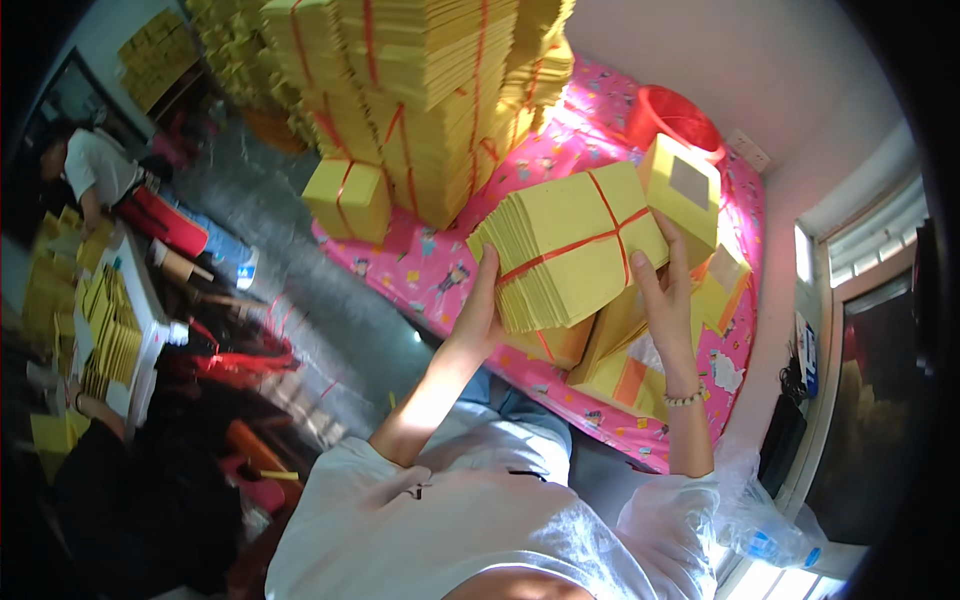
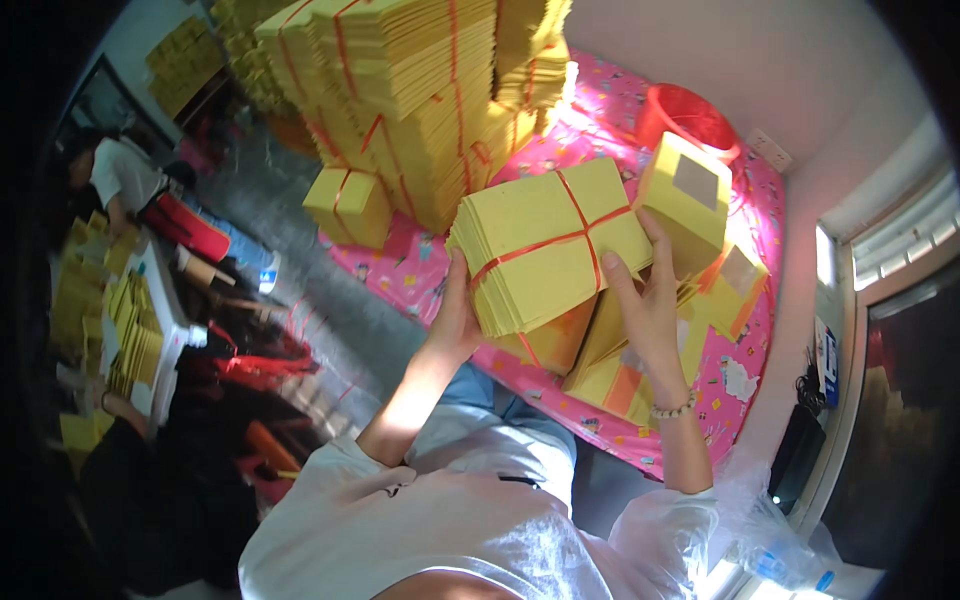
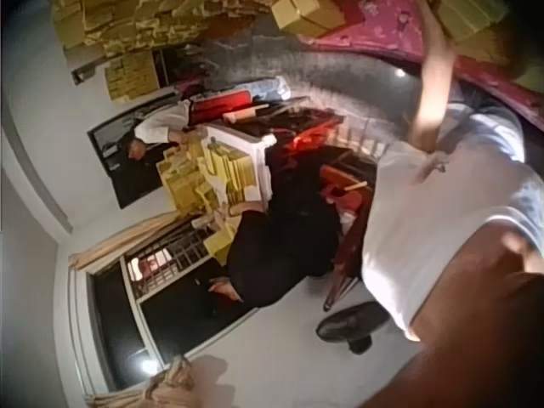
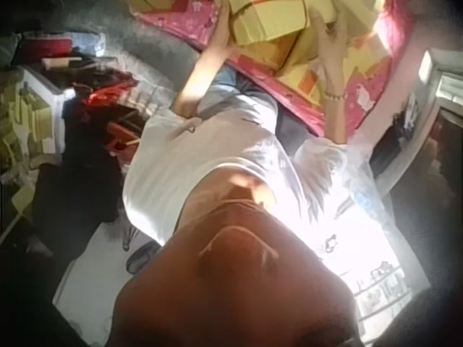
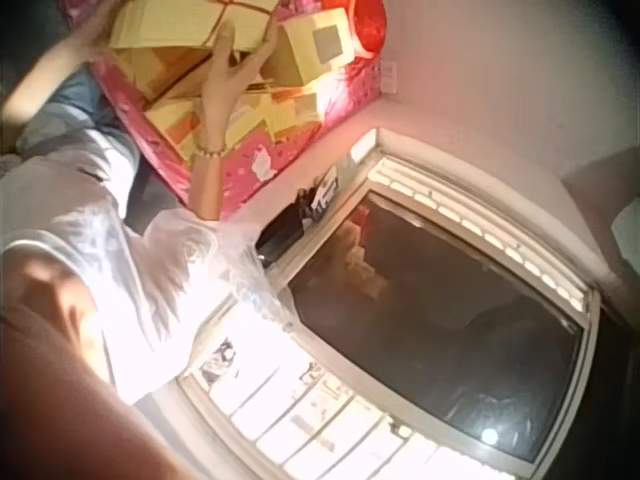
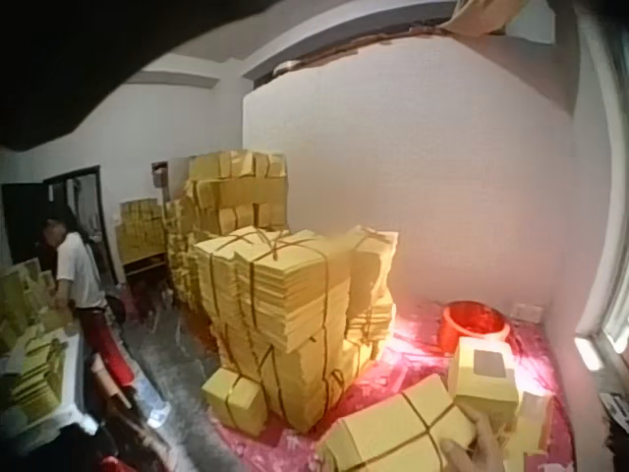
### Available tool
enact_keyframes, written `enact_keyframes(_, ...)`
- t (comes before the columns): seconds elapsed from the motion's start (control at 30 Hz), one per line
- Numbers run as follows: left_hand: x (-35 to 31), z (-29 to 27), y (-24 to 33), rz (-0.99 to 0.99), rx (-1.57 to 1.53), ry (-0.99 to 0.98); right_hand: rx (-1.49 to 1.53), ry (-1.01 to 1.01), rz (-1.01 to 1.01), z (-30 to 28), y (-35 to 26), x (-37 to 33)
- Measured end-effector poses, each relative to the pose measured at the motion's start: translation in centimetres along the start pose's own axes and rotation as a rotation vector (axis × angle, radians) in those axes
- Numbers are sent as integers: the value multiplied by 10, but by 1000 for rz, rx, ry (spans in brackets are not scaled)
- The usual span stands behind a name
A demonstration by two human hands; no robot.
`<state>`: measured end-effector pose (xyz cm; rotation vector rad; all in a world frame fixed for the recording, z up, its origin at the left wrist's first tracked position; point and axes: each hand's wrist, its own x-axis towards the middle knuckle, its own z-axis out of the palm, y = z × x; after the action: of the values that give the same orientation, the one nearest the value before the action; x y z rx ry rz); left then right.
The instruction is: The person stacks yellow paper sheets on a table, aligns them, and ties them into bundles using red string. The person then places the finished bundles into a cardboard box.
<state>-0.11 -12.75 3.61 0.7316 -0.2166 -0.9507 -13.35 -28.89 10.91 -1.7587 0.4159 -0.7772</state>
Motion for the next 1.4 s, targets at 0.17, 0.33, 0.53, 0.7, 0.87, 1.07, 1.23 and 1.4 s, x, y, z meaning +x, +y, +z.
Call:
enact_keyframes(0.17,-26,-39,5,236,-105,244,-27,-168,-83,50,12,6)
enact_keyframes(0.33,-55,-87,11,433,-141,452,-5,-343,-125,112,12,6)
enact_keyframes(0.53,-89,-94,35,447,-16,364,-111,-355,-260,138,3,2)
enact_keyframes(0.7,-105,-146,35,467,26,42,-183,-354,-354,130,-38,-4)
enact_keyframes(0.87,-100,-130,59,527,89,-26,-231,-323,-543,124,-64,-7)
enact_keyframes(1.07,-90,-56,155,736,161,35,-153,-255,-801,117,-119,21)
enact_keyframes(1.23,-84,15,250,889,235,27,51,-195,-838,127,-187,75)
enact_keyframes(1.4,-28,72,341,609,266,-196,198,-68,-769,137,-233,130)
